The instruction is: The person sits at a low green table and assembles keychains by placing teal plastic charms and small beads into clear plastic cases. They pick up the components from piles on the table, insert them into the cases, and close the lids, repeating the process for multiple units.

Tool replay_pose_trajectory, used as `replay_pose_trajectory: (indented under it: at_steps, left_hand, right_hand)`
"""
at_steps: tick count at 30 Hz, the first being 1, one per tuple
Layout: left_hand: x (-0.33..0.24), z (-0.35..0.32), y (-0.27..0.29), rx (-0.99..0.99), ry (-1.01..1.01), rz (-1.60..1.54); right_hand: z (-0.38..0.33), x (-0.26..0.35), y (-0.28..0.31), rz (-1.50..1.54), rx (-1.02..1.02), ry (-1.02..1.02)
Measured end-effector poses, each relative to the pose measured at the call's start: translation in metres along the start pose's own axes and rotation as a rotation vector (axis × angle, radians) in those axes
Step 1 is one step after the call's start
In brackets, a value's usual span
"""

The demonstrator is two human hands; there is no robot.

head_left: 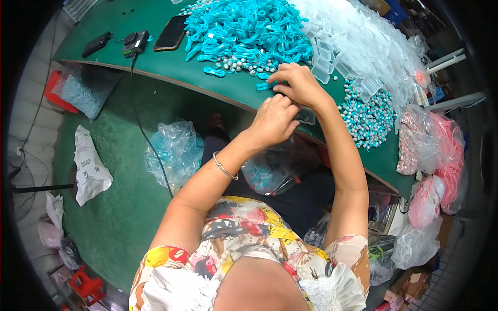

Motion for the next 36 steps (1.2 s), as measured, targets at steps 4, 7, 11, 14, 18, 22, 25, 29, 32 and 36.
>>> replay_pose_trajectory:
  at_steps: [4, 7, 11, 14, 18, 22, 25, 29, 32, 36]
  left_hand:
    - [-0.001, 0.0, 0.002, -0.001, 0.014, -0.004]
    - [0.002, 0.002, 0.001, 0.009, 0.046, -0.036]
    - [0.007, 0.002, 0.003, -0.01, 0.065, -0.077]
    - [0.012, 0.002, 0.002, 0.007, 0.086, -0.107]
    - [0.016, 0.006, -0.003, 0.048, 0.124, -0.13]
    - [0.019, 0.009, -0.004, 0.071, 0.169, -0.148]
    - [0.018, 0.009, -0.003, 0.082, 0.202, -0.146]
    - [0.018, 0.008, -0.002, 0.063, 0.171, -0.133]
    - [0.016, 0.006, -0.003, 0.039, 0.133, -0.129]
    - [0.012, 0.007, -0.002, 0.03, 0.103, -0.125]
  right_hand:
    - [0.005, -0.007, -0.014, -0.026, 0.051, 0.018]
    - [-0.021, -0.023, 0.022, 0.158, -0.235, -0.025]
    - [-0.084, -0.045, 0.041, 0.295, -0.159, -0.32]
    - [-0.115, -0.035, 0.035, 0.274, -0.13, -0.374]
    - [-0.12, -0.021, 0.029, 0.098, -0.175, -0.3]
    - [-0.118, -0.007, 0.035, -0.067, -0.214, -0.203]
    - [-0.113, -0.003, 0.038, -0.122, -0.182, -0.203]
    - [-0.108, -0.026, 0.037, -0.104, -0.145, -0.237]
    - [-0.104, -0.049, 0.031, -0.105, -0.138, -0.336]
    - [-0.104, -0.058, 0.01, 0.041, -0.077, -0.406]
Point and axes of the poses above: each hand's wrist, its own z-axis towards the middle knuckle, its own y-axis out of the back of the hand, x = y × z, the point moved 10 cm from there along z, towards the middle knuckle, and after that the axes turned 12 degrees about -z, right-handed, at the moved point
